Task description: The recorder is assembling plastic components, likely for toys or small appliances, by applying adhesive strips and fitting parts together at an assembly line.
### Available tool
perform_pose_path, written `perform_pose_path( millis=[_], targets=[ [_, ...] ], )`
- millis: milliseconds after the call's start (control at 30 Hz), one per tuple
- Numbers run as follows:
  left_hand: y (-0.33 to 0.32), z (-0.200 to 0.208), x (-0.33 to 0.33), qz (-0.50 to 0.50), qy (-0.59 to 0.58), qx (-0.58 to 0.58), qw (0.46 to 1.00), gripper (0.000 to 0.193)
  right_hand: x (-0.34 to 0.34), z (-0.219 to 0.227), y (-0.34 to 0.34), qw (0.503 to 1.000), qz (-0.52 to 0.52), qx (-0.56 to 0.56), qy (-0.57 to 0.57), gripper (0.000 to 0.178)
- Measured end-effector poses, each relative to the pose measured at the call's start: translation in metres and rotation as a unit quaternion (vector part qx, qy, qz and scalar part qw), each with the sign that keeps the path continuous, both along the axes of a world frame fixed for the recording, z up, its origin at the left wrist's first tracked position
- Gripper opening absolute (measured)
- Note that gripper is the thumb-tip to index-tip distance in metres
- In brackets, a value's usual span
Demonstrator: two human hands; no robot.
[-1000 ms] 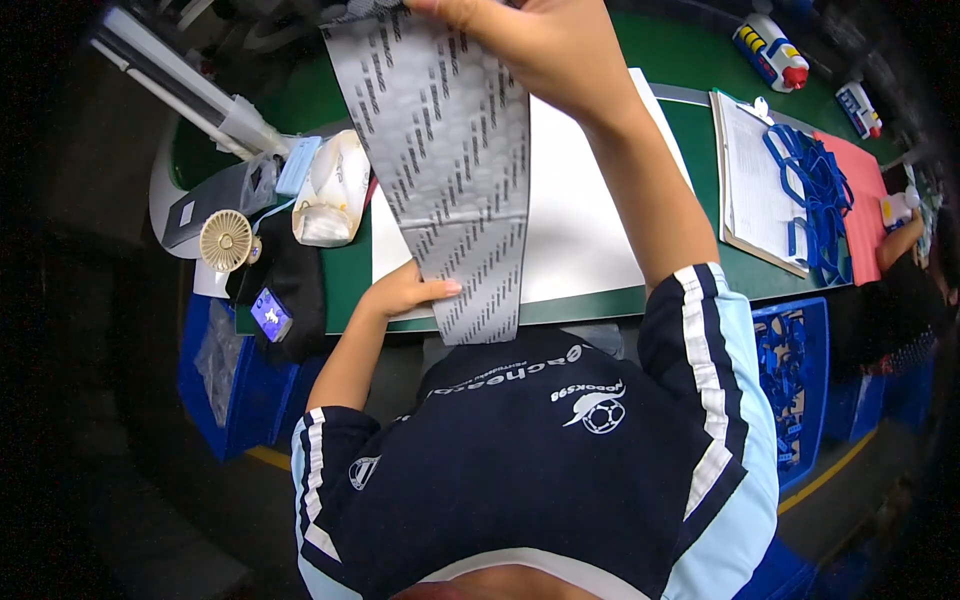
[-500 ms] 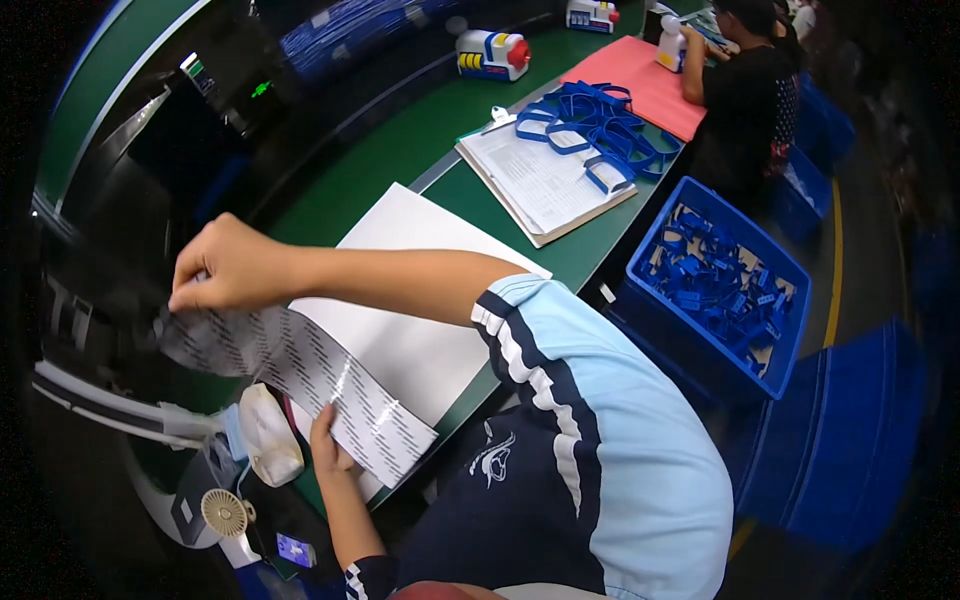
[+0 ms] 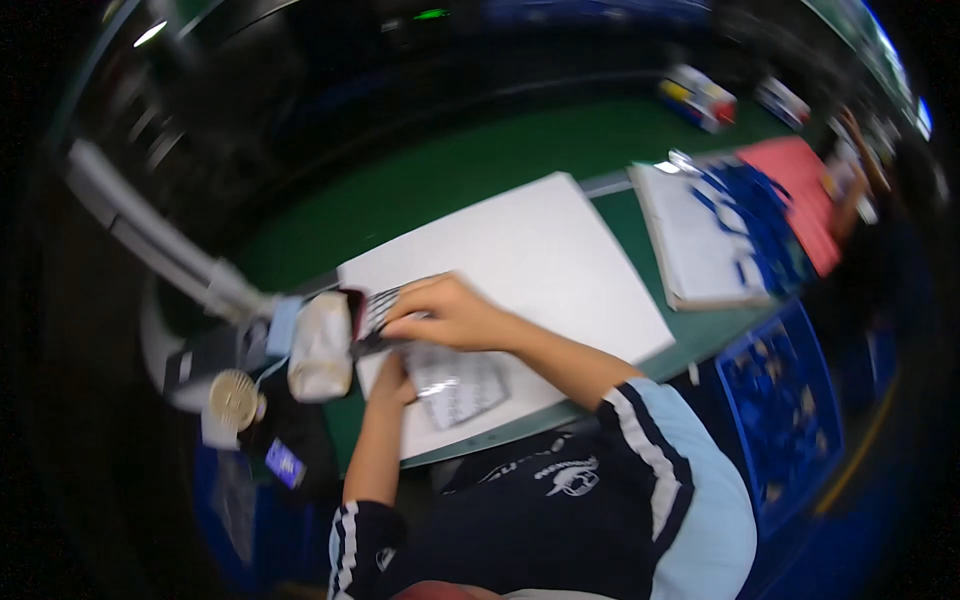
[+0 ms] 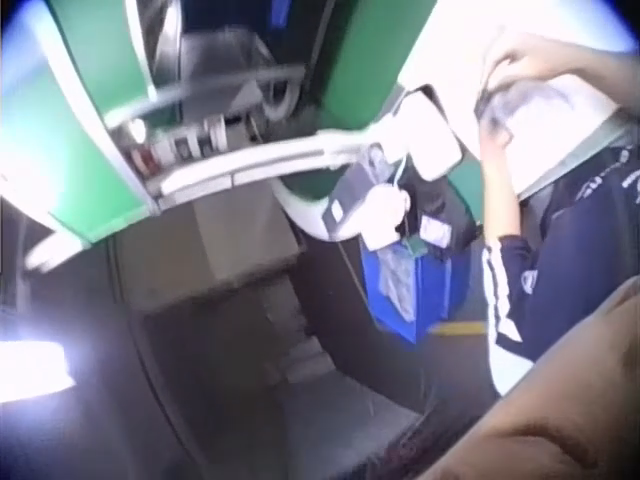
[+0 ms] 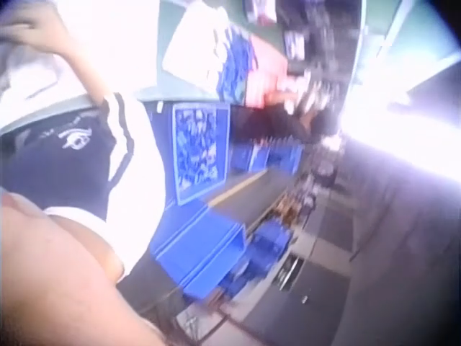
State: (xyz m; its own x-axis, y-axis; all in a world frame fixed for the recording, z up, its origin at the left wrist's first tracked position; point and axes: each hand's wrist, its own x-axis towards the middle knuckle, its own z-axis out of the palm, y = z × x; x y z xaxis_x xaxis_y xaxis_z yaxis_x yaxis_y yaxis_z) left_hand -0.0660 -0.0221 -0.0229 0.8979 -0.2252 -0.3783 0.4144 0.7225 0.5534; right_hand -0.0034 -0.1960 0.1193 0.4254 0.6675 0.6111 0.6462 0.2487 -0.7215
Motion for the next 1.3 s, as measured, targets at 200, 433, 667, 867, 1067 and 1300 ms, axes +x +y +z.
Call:
perform_pose_path(
  millis=[200, 433, 667, 867, 1067, 1300],
  targets=[
    [-0.024, 0.027, -0.004, -0.042, -0.146, 0.252, 0.956, 0.056, -0.003, 0.059, -0.008, 0.994, -0.085, 0.040, -0.051, 0.006],
    [0.000, 0.082, -0.021, 0.110, -0.281, 0.710, 0.637, 0.089, 0.021, 0.084, 0.005, 0.991, -0.054, 0.048, -0.109, 0.007],
    [0.082, 0.173, -0.079, 0.334, -0.331, 0.708, 0.527, 0.042, 0.053, 0.072, 0.015, 0.993, -0.086, 0.076, -0.029, 0.004],
    [0.194, 0.124, -0.152, 0.414, -0.032, 0.740, 0.529, 0.044, 0.062, 0.066, 0.032, 0.995, -0.060, 0.077, -0.035, 0.006],
    [0.175, 0.117, -0.125, 0.431, 0.055, 0.783, 0.445, 0.034, 0.064, 0.059, 0.031, 0.996, -0.052, 0.054, -0.047, 0.005],
    [0.172, 0.113, -0.130, 0.436, 0.066, 0.795, 0.417, 0.038, 0.059, 0.061, 0.025, 0.997, -0.031, 0.060, -0.027, 0.006]
  ],
)
